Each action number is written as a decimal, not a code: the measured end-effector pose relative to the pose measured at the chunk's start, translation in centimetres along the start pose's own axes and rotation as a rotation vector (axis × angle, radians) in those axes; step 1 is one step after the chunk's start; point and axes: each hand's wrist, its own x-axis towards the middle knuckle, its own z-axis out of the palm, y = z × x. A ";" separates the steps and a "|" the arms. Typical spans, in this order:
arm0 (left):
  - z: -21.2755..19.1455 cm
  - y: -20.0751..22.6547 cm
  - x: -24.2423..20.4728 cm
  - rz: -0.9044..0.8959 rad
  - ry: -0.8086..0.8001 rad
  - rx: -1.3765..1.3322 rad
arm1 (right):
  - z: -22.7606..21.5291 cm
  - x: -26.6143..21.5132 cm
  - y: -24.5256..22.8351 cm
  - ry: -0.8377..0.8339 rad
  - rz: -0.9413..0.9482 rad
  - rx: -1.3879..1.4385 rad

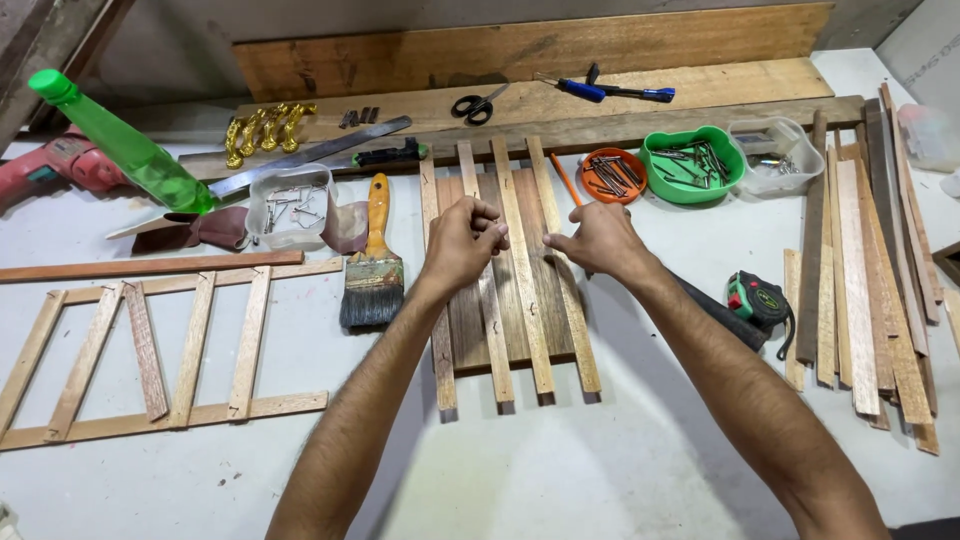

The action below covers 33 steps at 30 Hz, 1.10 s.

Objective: The person arranges thin wooden slats in a row on a wooden board at a workbench, positions nails on the slats, and hammers them in. They handle a small label, reposition the slats, and measure the assembly with a tape measure.

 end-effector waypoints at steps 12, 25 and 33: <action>1.0 -2.7 -0.7 -0.048 -0.072 -0.174 | 0.7 0.7 -0.6 -0.085 0.126 0.023; 0.9 -3.5 -0.5 -0.002 -0.110 -0.161 | 1.5 1.2 0.1 -0.109 0.126 -0.003; 0.9 -3.1 -0.6 -0.042 -0.071 -0.143 | 1.5 1.2 0.3 -0.120 0.125 -0.023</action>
